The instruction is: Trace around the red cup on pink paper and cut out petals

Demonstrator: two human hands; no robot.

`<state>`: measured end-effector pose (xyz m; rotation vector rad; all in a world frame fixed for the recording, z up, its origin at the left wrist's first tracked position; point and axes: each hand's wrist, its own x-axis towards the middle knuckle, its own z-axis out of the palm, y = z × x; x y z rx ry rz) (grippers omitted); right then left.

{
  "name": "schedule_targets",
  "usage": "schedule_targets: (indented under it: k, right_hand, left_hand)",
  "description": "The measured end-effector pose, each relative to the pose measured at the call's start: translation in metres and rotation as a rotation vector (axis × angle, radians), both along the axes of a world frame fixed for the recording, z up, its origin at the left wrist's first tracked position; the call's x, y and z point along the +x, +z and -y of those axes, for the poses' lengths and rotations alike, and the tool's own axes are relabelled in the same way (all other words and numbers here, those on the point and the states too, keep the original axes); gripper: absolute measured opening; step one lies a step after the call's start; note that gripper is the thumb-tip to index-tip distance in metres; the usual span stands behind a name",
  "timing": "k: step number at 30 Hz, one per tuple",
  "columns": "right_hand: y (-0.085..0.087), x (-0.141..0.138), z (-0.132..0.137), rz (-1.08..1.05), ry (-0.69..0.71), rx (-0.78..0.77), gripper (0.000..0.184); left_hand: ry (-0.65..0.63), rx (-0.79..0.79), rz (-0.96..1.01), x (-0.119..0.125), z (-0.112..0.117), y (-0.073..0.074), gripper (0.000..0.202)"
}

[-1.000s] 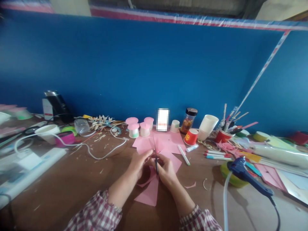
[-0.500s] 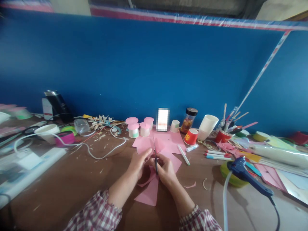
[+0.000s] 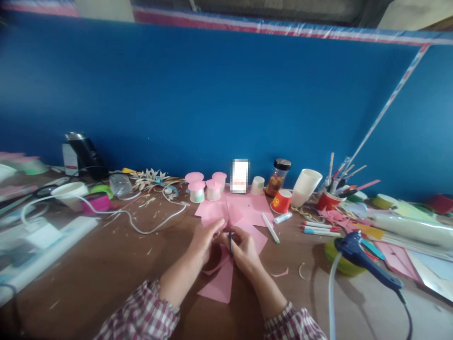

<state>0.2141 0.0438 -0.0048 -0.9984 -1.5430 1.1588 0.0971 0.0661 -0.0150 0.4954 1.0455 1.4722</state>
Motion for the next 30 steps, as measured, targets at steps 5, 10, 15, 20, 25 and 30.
schedule_targets:
  k: [5, 10, 15, 20, 25, 30]
  right_hand:
    - [-0.001, 0.002, -0.001, 0.012, 0.011, 0.009, 0.034]
    - [-0.004, 0.003, -0.002, 0.048, -0.004, 0.014, 0.036]
    - [-0.002, 0.003, -0.002, 0.073, -0.012, 0.023, 0.035]
    - [-0.003, 0.003, -0.002, 0.075, -0.019, 0.035, 0.033]
    - [-0.005, 0.003, -0.003, 0.065, -0.029, 0.027, 0.034]
    - [-0.009, 0.003, -0.004, 0.038, -0.014, 0.009, 0.036]
  left_hand:
    - [0.002, 0.003, -0.020, -0.001, 0.001, 0.003, 0.032]
    - [0.024, -0.009, -0.047, -0.002, 0.001, 0.005, 0.030]
    - [0.029, -0.029, -0.052, -0.002, -0.001, 0.001, 0.033]
    - [0.031, -0.029, -0.052, -0.002, -0.001, 0.002, 0.030]
    - [0.046, -0.073, -0.077, -0.001, 0.002, 0.012, 0.027]
    - [0.043, -0.094, -0.117, -0.001, 0.000, 0.014, 0.027]
